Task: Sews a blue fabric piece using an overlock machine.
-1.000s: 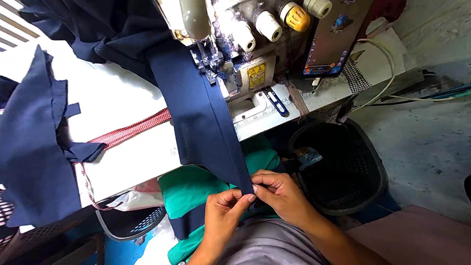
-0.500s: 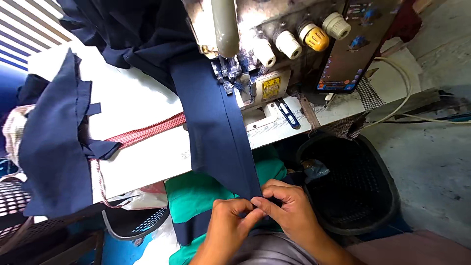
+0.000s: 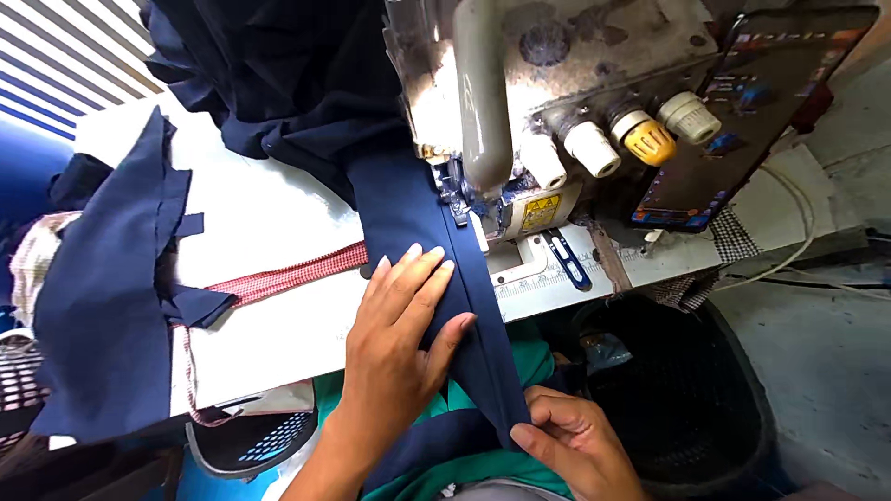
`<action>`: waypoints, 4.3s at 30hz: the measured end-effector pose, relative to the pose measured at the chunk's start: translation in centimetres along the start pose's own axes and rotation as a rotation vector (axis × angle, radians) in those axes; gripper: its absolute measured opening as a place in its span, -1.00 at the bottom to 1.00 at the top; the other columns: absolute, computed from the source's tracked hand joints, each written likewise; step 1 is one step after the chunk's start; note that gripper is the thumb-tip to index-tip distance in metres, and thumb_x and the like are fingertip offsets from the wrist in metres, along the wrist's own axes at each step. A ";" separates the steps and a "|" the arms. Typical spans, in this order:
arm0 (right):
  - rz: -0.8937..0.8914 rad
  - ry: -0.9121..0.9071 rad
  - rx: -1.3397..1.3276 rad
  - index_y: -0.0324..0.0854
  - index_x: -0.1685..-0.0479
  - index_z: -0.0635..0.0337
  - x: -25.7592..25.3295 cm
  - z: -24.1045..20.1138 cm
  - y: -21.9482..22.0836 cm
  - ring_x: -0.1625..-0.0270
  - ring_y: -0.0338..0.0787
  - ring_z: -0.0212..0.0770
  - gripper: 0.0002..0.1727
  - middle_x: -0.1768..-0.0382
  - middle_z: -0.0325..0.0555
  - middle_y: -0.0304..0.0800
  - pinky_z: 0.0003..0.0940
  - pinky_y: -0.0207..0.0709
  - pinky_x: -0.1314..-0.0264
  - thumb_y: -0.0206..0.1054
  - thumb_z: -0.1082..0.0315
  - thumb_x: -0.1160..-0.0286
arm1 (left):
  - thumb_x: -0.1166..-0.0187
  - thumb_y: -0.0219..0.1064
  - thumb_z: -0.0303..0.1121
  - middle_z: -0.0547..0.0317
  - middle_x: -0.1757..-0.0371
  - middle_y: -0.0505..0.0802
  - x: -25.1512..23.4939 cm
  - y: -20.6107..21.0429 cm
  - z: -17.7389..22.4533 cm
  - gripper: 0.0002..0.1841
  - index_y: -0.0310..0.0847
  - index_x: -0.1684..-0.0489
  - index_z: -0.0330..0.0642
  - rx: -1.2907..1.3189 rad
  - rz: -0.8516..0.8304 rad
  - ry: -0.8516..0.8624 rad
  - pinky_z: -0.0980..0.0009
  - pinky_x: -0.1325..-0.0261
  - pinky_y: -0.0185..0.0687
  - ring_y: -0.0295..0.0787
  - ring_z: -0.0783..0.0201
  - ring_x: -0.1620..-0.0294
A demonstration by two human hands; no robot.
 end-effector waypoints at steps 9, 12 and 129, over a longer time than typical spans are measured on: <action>0.037 -0.105 0.093 0.75 0.39 0.20 -5.6 -2.0 0.1 0.10 0.78 -0.46 -0.78 0.30 -0.22 0.81 -0.60 0.68 0.04 0.45 0.27 -0.57 | -0.67 0.32 -0.14 0.19 -0.52 0.74 -5.1 -0.7 -3.1 -0.62 0.78 -0.35 -0.05 0.004 -0.049 0.005 -0.02 -0.78 0.30 0.52 0.18 -0.67; 0.049 -0.128 0.124 0.74 0.42 0.24 -7.4 -2.6 0.3 0.12 0.78 -0.43 -0.77 0.32 -0.18 0.80 -0.57 0.67 0.06 0.43 0.30 -0.57 | -0.64 0.33 -0.14 0.15 -0.45 0.79 -6.9 -0.8 -4.3 -0.62 0.79 -0.30 -0.11 0.011 -0.059 0.006 -0.02 -0.76 0.32 0.56 0.18 -0.63; 0.344 -0.545 0.349 0.57 -0.27 0.34 -10.5 -4.9 -4.7 -0.03 0.75 -0.49 -0.67 -0.08 -0.27 0.72 -0.55 0.69 -0.12 0.13 0.33 -0.71 | -0.68 0.30 -0.21 -0.03 0.14 0.87 18.7 -27.9 -19.7 -0.73 0.81 0.10 -0.23 -0.358 0.391 -0.690 -0.04 -0.05 0.68 0.82 0.10 0.12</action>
Point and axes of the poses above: each hand's wrist, its own x-axis away from the middle knuckle, its own y-axis out of the palm, z = x × y, the point moved 10 cm from there along -x, towards the middle knuckle
